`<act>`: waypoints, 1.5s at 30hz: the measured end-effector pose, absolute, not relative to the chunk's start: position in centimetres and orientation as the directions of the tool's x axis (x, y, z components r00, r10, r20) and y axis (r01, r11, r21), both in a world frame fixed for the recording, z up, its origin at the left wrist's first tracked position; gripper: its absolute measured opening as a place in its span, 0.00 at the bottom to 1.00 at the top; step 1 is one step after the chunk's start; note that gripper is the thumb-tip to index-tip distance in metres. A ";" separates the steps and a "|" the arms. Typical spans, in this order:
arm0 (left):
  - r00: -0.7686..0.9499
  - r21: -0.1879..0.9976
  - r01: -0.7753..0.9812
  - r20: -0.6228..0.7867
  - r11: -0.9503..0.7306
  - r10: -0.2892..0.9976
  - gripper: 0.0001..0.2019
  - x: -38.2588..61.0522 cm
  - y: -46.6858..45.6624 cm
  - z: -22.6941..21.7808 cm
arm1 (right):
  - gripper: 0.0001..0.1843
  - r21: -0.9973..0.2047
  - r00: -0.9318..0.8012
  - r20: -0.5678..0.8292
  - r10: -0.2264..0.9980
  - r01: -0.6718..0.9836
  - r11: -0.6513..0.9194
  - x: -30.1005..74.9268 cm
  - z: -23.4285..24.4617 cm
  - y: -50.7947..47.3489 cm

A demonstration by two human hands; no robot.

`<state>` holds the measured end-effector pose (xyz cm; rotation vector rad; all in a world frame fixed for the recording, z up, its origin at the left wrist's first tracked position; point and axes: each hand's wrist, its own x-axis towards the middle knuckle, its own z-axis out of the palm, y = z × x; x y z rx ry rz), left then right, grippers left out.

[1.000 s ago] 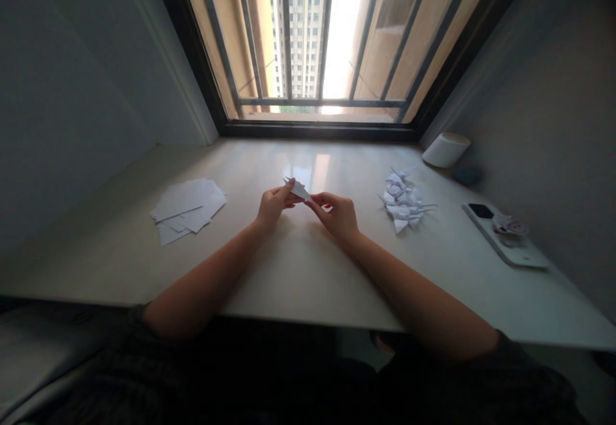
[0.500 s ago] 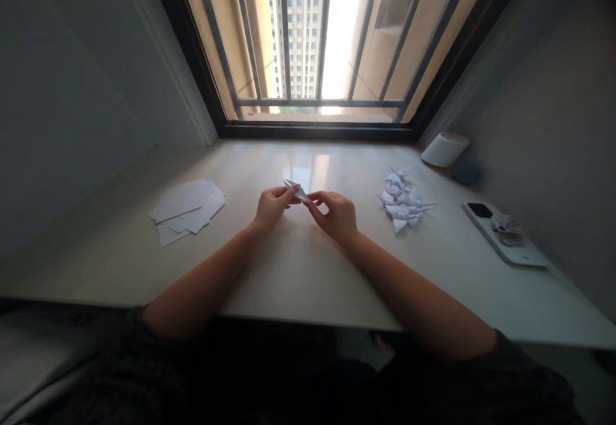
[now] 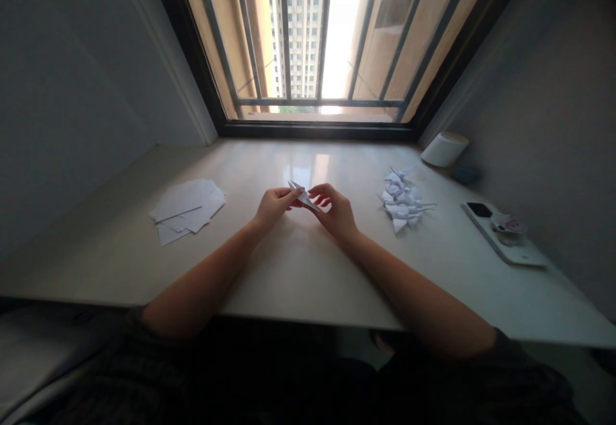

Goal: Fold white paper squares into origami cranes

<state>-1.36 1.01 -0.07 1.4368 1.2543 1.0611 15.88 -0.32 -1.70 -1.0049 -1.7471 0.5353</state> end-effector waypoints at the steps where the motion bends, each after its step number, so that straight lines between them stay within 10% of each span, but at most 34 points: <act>1: 0.118 0.974 0.218 0.041 -0.066 0.992 0.21 -1.4 1.0 -0.1 | 0.08 -0.750 -0.150 0.543 0.826 0.355 0.558 15.8 -1.7 -0.3; 45: 0.184 0.952 0.222 0.172 -0.212 0.968 0.19 -0.3 0.3 0.0 | 0.07 -0.609 -0.184 0.634 0.751 0.479 0.632 16.1 -0.7 -1.1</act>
